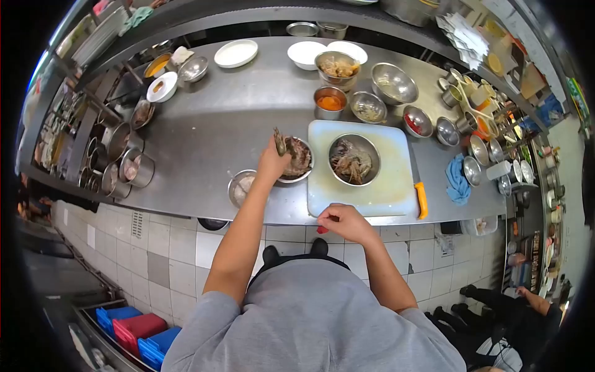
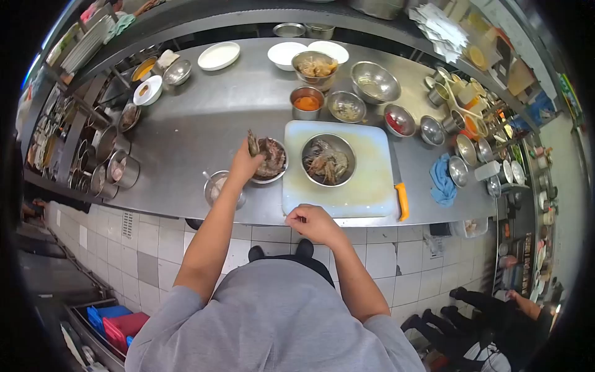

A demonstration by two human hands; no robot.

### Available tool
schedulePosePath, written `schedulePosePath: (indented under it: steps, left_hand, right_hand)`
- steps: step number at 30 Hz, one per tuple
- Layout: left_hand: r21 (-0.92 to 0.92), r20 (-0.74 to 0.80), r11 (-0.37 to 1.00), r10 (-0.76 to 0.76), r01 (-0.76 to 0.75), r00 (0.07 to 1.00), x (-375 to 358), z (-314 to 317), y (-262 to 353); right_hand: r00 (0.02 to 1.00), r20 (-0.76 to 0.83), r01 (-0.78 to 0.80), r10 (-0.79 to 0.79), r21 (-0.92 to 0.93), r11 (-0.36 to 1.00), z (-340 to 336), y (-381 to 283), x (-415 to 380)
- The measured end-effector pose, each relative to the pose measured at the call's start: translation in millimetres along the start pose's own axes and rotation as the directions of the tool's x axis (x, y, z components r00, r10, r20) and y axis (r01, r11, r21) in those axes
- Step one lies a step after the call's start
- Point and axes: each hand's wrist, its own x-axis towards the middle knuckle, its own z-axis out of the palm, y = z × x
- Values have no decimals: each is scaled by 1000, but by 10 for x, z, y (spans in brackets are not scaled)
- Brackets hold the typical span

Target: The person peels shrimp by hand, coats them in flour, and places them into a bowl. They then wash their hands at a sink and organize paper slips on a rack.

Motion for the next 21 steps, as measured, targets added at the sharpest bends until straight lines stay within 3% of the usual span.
schedulePosePath:
  steps: [2, 3, 5, 6, 7, 9, 10, 12, 13, 15, 16, 18, 21]
  left_hand:
    - [-514, -92, 846, 106, -138, 990, -38, -285, -21]
    - [-567, -84, 817, 70, -105, 994, -149, -234, -67]
    - [-944, 106, 306, -73, 123, 992, -216, -690, -261]
    - [-986, 114, 112, -117, 127, 987, -294, -994, -284]
    - [-987, 106, 110, -132, 120, 986, -342, -1097, -457]
    - [-954, 169, -280, -212, 106, 963, -454, -1363, -834]
    - [-954, 166, -282, -217, 101, 962, -553, -1489, -981]
    - [-940, 149, -326, -115, 104, 982, -801, -1705, -1163]
    - [-939, 142, -329, -117, 97, 983, -891, -1751, -1196]
    - [-958, 214, -262, -377, 117, 901, -1054, -1831, -1257]
    - [-973, 188, -201, -390, 116, 901, -1150, -1856, -1285]
    - [-969, 223, -190, -388, 160, 894, -1276, -1855, -1449]
    - [-967, 251, -130, -392, 217, 885, -1404, -1797, -1635]
  right_hand:
    - [999, 24, -35, 31, 161, 986, 48, -79, 151]
    - [996, 49, -80, 75, 111, 991, 16, -134, 122]
    - [994, -4, 111, -112, -86, 990, 197, -295, 417]
    - [983, -8, 180, -183, -155, 972, 310, -386, 609]
    - [982, 8, 186, -187, -154, 971, 392, -446, 773]
    - [932, 98, 358, -350, -407, 840, 599, -535, 1126]
    - [930, 104, 362, -351, -406, 839, 729, -601, 1297]
    - [955, 272, 282, -120, -701, 655, 1016, -714, 1599]
    - [953, 276, 288, -122, -704, 650, 1171, -713, 1698]
    - [969, 246, 222, -27, -815, 535, 1406, -735, 1860]
    - [967, 254, 232, -32, -818, 526, 1479, -745, 1914]
    - [965, 239, 186, 112, -917, 353, 1635, -758, 2001]
    - [963, 266, 244, 38, -924, 294, 1729, -541, 2126]
